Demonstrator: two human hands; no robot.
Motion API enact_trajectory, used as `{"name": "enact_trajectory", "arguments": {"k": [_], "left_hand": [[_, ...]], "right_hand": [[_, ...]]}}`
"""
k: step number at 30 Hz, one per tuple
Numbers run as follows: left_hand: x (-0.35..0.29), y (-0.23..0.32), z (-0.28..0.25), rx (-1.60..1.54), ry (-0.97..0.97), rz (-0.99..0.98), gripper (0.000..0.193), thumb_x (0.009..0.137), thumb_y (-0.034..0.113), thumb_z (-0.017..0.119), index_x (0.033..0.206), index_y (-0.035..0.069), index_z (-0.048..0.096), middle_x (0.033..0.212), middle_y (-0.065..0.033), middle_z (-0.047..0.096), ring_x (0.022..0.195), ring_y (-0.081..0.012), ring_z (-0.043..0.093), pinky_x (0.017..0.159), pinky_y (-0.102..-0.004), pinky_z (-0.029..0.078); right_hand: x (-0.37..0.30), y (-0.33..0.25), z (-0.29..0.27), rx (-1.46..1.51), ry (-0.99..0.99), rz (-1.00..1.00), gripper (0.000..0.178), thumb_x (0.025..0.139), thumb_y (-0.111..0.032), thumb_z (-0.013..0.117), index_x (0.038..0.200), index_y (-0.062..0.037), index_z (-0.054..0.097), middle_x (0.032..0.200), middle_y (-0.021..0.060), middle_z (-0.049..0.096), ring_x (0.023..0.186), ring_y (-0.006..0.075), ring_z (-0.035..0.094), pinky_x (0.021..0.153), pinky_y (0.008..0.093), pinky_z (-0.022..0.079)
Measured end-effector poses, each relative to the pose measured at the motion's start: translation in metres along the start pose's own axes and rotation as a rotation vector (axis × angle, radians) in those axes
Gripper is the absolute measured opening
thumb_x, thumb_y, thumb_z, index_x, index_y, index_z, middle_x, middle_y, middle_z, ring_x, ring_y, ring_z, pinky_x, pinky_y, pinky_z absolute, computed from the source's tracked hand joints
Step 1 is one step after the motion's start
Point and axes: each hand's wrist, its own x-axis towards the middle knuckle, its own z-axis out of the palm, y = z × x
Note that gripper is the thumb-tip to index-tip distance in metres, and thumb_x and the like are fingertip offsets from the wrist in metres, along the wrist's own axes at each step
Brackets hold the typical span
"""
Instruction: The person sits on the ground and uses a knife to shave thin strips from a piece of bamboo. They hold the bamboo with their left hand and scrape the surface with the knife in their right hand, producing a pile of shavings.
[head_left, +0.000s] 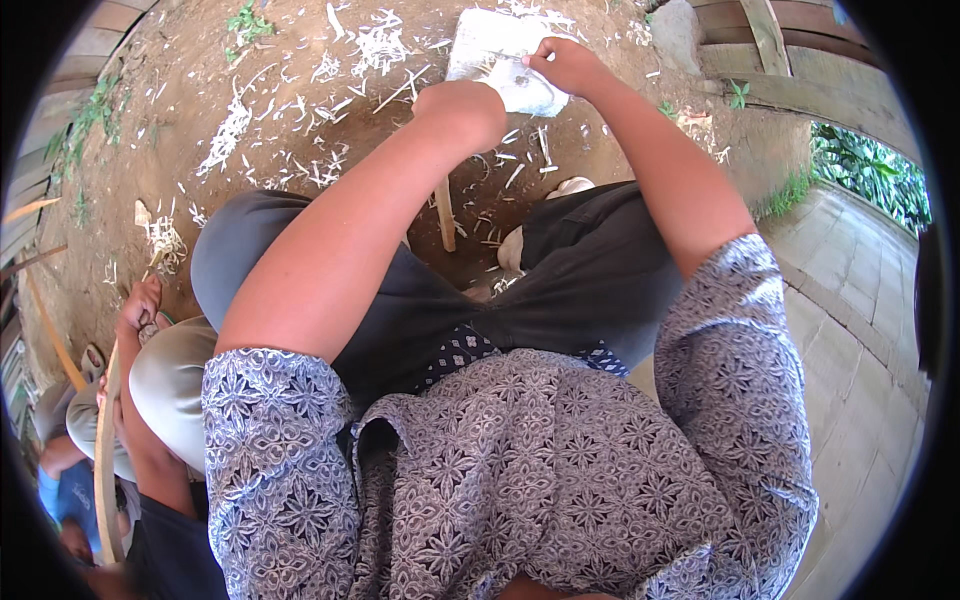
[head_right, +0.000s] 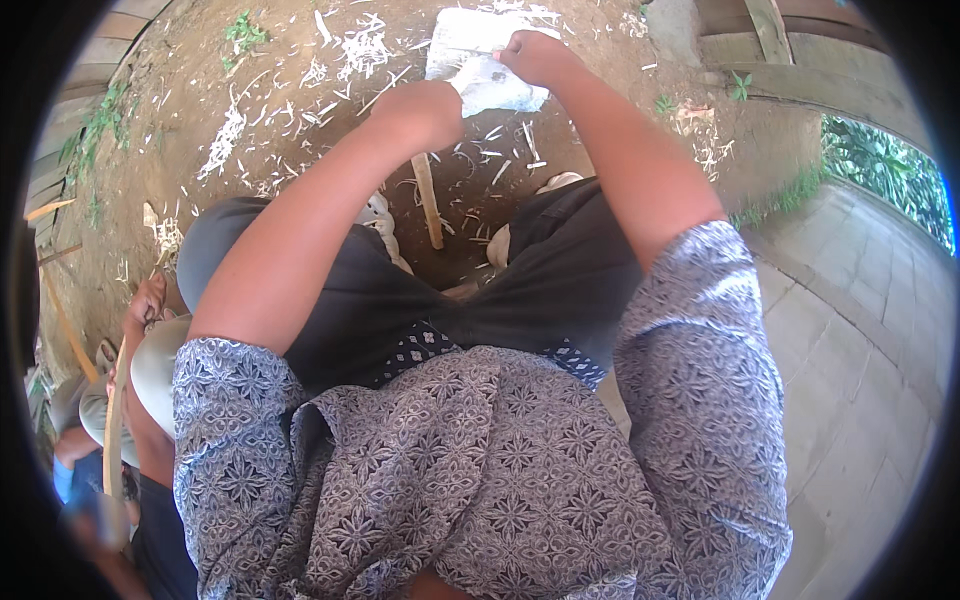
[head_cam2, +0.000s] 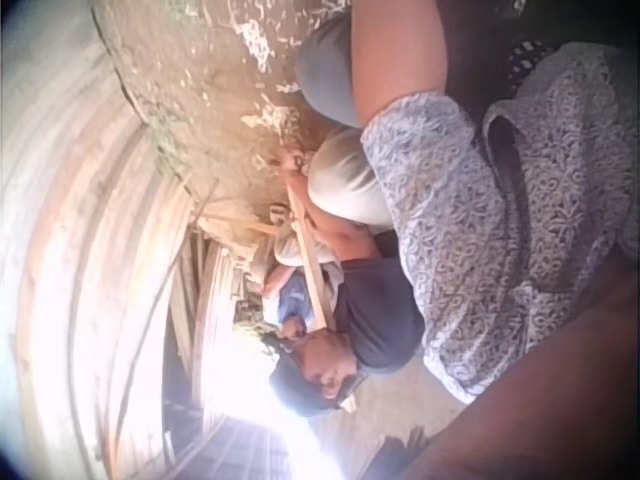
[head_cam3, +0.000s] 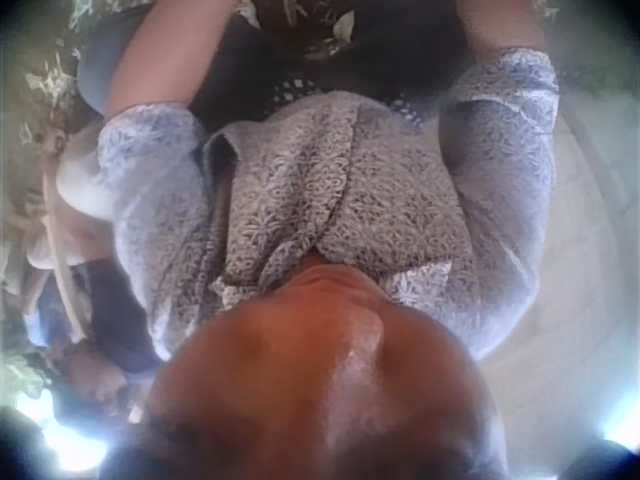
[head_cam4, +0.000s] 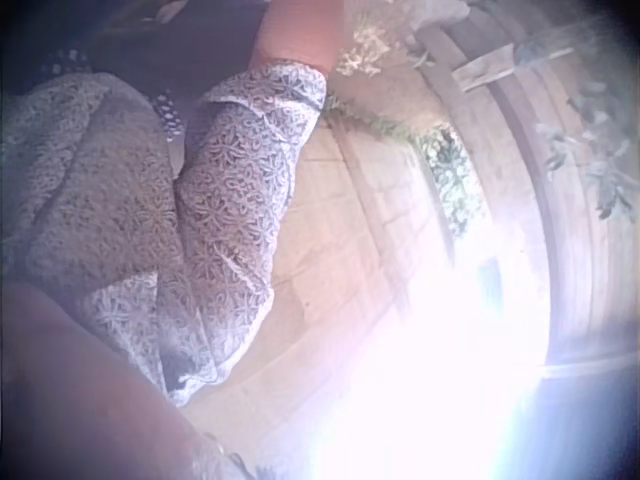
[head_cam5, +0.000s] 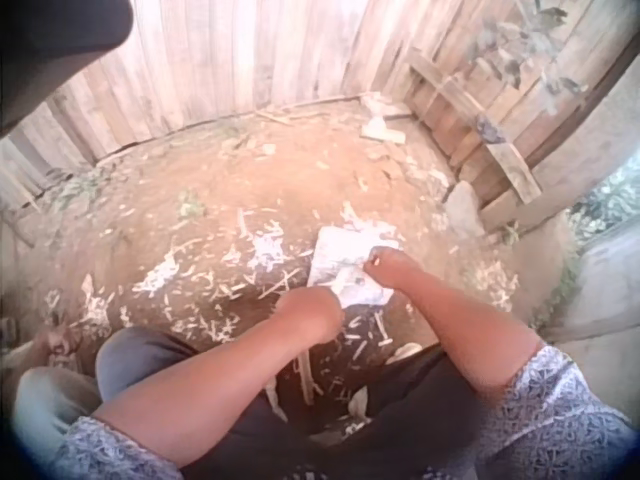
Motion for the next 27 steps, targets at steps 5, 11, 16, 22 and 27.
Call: {"name": "enact_trajectory", "arguments": {"k": [5,11,16,22,27], "left_hand": [[-0.004,-0.001,0.0,0.007,0.04,0.048,0.028,0.086,0.013,0.061,0.108,0.002,0.074,0.11,-0.0141,0.074,0.1,-0.0298,0.073,0.083,-0.0439,0.058],[0.0,0.006,-0.002,0.042,0.018,0.008,0.027,0.087,0.013,0.063,0.11,0.012,0.078,0.114,-0.0076,0.075,0.105,-0.0245,0.073,0.082,-0.0385,0.058],[-0.001,0.002,0.003,0.078,0.075,0.07,0.027,0.087,0.014,0.063,0.11,0.012,0.078,0.115,-0.0084,0.075,0.104,-0.0252,0.073,0.081,-0.04,0.058],[-0.007,0.002,-0.001,-0.019,0.03,0.046,0.032,0.089,0.017,0.059,0.115,0.004,0.072,0.11,-0.0152,0.074,0.102,-0.0306,0.072,0.083,-0.0434,0.058],[0.0,-0.004,0.007,-0.056,0.008,0.012,0.029,0.09,0.016,0.057,0.112,0.003,0.071,0.109,-0.0161,0.074,0.101,-0.0322,0.072,0.084,-0.0447,0.058]], "right_hand": [[-0.023,-0.014,-0.013,-0.098,-0.011,0.083,0.041,0.091,-0.054,0.068,0.096,-0.0139,0.068,0.089,0.0126,0.072,0.088,0.0279,0.069,0.081,0.0434,0.052],[-0.016,-0.033,-0.018,-0.183,-0.096,0.212,0.039,0.096,-0.054,0.061,0.111,-0.0184,0.068,0.107,0.0031,0.073,0.104,0.0224,0.069,0.09,0.0433,0.052],[-0.005,-0.041,0.004,-0.167,-0.003,0.327,0.042,0.096,-0.054,0.06,0.119,-0.0188,0.068,0.119,0.0061,0.071,0.113,0.0255,0.066,0.096,0.0443,0.051],[0.016,0.001,0.007,-0.03,-0.025,0.156,0.05,0.093,-0.055,0.062,0.112,-0.0092,0.069,0.112,0.0135,0.072,0.107,0.0298,0.067,0.093,0.0448,0.052],[-0.018,-0.009,-0.023,0.05,-0.143,0.11,0.053,0.088,-0.059,0.067,0.097,-0.0072,0.07,0.091,0.0111,0.072,0.09,0.0264,0.069,0.083,0.0431,0.054]]}}
